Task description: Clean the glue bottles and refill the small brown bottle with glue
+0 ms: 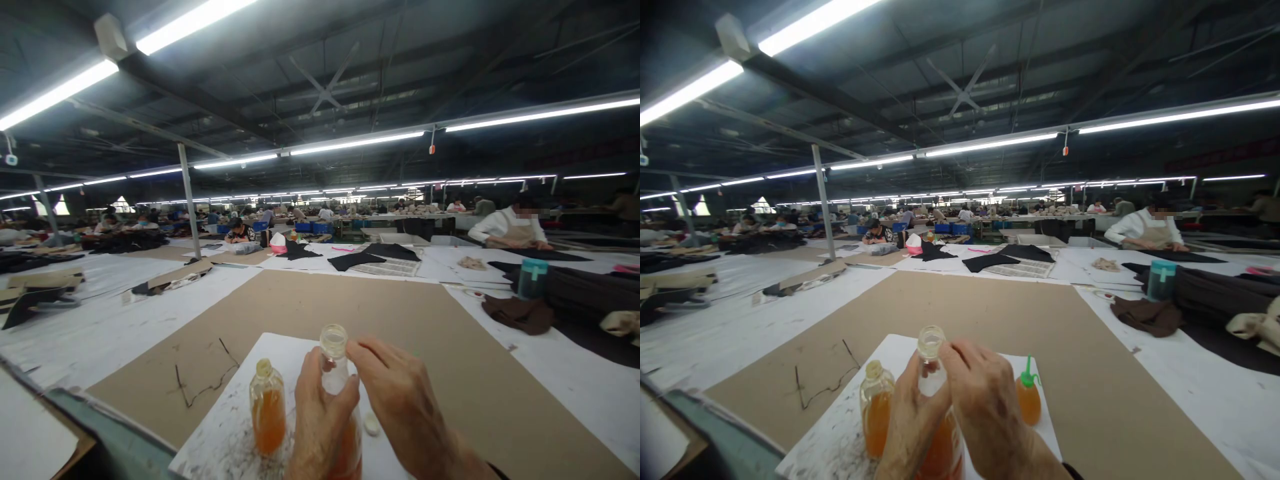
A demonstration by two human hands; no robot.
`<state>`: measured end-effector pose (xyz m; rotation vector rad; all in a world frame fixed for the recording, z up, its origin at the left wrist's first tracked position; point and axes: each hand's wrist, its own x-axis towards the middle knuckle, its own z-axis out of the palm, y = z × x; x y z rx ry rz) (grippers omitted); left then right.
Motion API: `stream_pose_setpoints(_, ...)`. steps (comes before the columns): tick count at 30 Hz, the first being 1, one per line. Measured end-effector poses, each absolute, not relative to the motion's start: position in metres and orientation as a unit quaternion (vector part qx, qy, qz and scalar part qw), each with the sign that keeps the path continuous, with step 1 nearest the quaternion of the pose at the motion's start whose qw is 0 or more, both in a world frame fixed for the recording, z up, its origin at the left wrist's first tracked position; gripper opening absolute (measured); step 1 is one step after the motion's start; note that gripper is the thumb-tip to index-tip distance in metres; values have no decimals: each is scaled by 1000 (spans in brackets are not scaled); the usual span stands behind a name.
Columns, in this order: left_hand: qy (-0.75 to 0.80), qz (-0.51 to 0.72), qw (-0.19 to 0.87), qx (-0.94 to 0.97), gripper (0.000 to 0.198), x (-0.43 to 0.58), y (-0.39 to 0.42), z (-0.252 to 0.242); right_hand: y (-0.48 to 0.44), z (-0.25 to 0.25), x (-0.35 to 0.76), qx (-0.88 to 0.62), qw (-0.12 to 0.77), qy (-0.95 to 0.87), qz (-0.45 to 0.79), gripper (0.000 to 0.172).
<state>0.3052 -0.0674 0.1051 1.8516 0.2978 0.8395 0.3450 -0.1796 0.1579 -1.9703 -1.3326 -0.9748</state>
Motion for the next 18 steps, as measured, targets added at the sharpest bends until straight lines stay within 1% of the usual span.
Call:
stream_pose_setpoints(2, 128, 362, 501, 776, 19, 305, -67, 105, -184, 173, 347, -765, 312, -493, -272, 28)
stream_pose_setpoints(4, 130, 368, 492, 778, 18, 306, -67, 104, -186, 187, 350, -782, 332, -486, -205, 27)
stream_pose_setpoints(8, 121, 361, 497, 780, 18, 305, -65, 105, -183, 207, 361, -795, 375, -459, -128, 20)
stream_pose_setpoints(10, 113, 359, 505, 777, 19, 305, -64, 105, -180, 212, 366, -800, 380, -451, -110, 18)
stream_pose_setpoints(12, 109, 354, 515, 773, 20, 304, -65, 105, -177, 213, 369, -809, 367, -445, -109, 17)
stream_pose_setpoints(14, 110, 348, 522, 771, 20, 304, -65, 104, -179, 211, 367, -822, 346, -433, -134, 15)
stream_pose_setpoints(16, 124, 344, 515, 775, 20, 304, -64, 103, -188, 209, 360, -828, 333, -405, -198, 17)
stream_pose_setpoints(18, 154, 344, 499, 781, 18, 305, -63, 104, -203, 209, 348, -808, 344, -383, -287, 19)
